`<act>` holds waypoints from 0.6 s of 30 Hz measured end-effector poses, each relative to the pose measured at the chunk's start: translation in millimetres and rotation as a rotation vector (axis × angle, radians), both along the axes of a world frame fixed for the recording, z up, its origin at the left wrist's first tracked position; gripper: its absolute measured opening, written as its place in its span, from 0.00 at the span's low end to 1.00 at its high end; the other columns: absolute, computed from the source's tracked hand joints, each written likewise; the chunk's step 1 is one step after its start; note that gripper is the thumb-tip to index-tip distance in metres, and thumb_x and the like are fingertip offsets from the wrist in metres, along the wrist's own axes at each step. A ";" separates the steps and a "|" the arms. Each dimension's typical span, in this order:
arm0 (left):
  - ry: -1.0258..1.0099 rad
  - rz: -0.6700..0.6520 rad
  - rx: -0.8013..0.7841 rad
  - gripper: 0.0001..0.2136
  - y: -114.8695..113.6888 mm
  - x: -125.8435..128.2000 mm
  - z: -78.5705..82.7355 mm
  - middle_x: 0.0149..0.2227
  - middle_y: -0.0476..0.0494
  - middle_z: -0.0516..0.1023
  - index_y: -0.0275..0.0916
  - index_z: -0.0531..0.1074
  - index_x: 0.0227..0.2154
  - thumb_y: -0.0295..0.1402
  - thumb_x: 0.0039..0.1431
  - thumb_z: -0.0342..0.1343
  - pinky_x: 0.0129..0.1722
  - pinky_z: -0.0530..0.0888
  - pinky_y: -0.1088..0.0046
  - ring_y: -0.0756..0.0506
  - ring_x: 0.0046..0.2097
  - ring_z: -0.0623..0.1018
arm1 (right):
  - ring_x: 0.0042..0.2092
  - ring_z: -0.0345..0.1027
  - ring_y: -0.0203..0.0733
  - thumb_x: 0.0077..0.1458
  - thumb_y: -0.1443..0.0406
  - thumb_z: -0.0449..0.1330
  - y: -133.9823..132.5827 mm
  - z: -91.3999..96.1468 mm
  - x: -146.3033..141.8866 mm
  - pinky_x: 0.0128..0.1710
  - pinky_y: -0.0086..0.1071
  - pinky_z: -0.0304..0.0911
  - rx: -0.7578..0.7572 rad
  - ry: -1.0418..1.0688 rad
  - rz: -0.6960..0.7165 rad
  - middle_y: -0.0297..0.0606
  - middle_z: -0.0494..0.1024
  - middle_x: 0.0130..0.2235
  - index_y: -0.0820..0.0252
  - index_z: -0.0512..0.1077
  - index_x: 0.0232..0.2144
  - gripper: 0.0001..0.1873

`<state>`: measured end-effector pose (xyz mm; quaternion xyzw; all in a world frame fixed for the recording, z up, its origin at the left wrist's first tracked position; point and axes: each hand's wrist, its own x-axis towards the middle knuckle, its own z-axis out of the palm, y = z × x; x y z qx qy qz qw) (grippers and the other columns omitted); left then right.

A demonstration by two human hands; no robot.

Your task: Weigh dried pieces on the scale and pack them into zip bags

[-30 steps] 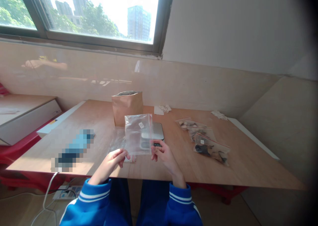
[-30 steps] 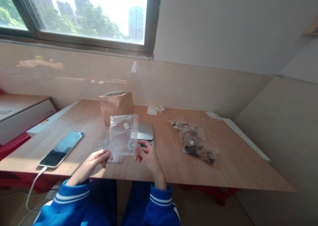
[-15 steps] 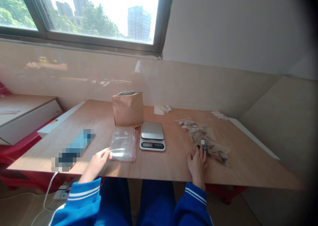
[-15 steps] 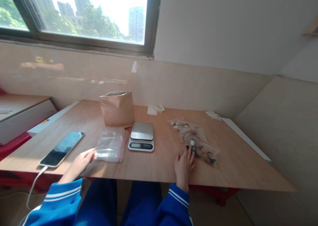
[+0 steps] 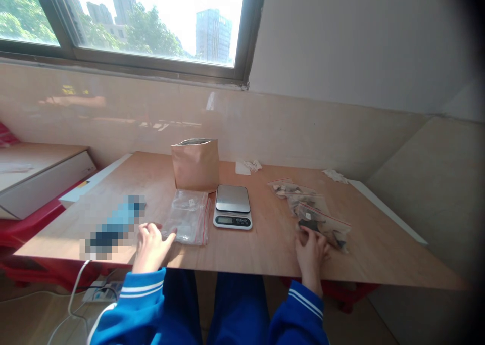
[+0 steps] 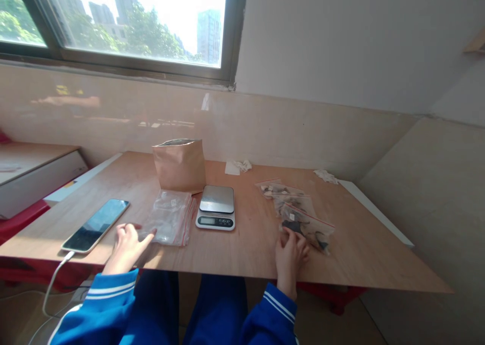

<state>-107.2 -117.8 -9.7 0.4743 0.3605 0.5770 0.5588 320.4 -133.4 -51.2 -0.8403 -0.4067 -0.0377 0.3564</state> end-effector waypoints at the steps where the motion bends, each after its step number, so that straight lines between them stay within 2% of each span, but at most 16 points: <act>1: -0.019 0.099 0.053 0.10 -0.5 5.1 2.5 0.55 0.46 0.70 0.45 0.72 0.35 0.24 0.61 0.49 0.57 0.66 0.59 0.35 0.69 0.47 | 0.55 0.56 0.66 0.52 0.60 0.52 -0.4 -1.2 0.6 0.50 0.57 0.54 0.050 -0.023 -0.030 0.54 0.64 0.57 0.60 0.71 0.49 0.23; 3: -0.072 0.257 0.139 0.15 -0.2 14.9 6.3 0.64 0.50 0.60 0.47 0.72 0.41 0.21 0.59 0.49 0.63 0.58 0.57 0.36 0.69 0.32 | 0.59 0.52 0.66 0.53 0.60 0.52 -1.0 -4.1 1.3 0.53 0.56 0.52 0.119 -0.073 -0.046 0.56 0.58 0.62 0.63 0.66 0.55 0.27; 5: -0.036 0.284 0.155 0.18 1.5 22.2 6.8 0.69 0.56 0.49 0.49 0.73 0.45 0.20 0.58 0.50 0.67 0.47 0.57 0.40 0.66 0.21 | 0.62 0.49 0.65 0.56 0.61 0.49 -1.4 -7.3 2.2 0.56 0.55 0.51 0.117 -0.114 -0.005 0.58 0.56 0.63 0.67 0.60 0.59 0.29; 7: 0.125 0.263 0.114 0.18 3.7 26.3 3.8 0.70 0.55 0.46 0.48 0.74 0.46 0.23 0.55 0.55 0.67 0.39 0.54 0.39 0.64 0.18 | 0.63 0.49 0.64 0.57 0.62 0.48 -1.7 -9.8 3.8 0.56 0.53 0.51 0.078 -0.142 0.036 0.60 0.58 0.62 0.71 0.58 0.60 0.30; 10: 0.580 0.200 0.018 0.22 5.1 29.2 -1.6 0.69 0.43 0.48 0.47 0.72 0.51 0.31 0.51 0.60 0.65 0.37 0.47 0.32 0.68 0.30 | 0.59 0.56 0.64 0.56 0.62 0.50 -2.4 -9.7 7.3 0.54 0.51 0.54 0.025 -0.155 0.045 0.62 0.64 0.57 0.73 0.60 0.58 0.30; 13: 1.056 0.149 -0.053 0.26 2.5 34.8 -0.4 0.68 0.37 0.51 0.43 0.66 0.58 0.34 0.54 0.56 0.65 0.43 0.50 0.33 0.69 0.45 | 0.52 0.62 0.64 0.55 0.59 0.53 -3.7 -5.1 9.5 0.49 0.50 0.57 -0.020 -0.124 0.004 0.61 0.69 0.51 0.71 0.62 0.56 0.29; 15: 1.271 0.163 -0.068 0.27 -0.1 41.8 4.1 0.69 0.38 0.49 0.40 0.63 0.61 0.34 0.58 0.51 0.65 0.47 0.54 0.36 0.69 0.47 | 0.50 0.63 0.66 0.54 0.59 0.54 -4.2 -1.1 8.5 0.47 0.50 0.58 -0.032 -0.096 -0.035 0.59 0.70 0.51 0.68 0.63 0.56 0.29; 18: 1.455 0.212 -0.113 0.27 -2.2 54.3 9.6 0.69 0.37 0.46 0.40 0.58 0.64 0.35 0.62 0.46 0.64 0.51 0.52 0.35 0.69 0.48 | 0.51 0.62 0.67 0.54 0.59 0.54 -3.4 3.8 3.1 0.45 0.52 0.58 -0.045 -0.057 -0.079 0.58 0.70 0.51 0.65 0.63 0.57 0.29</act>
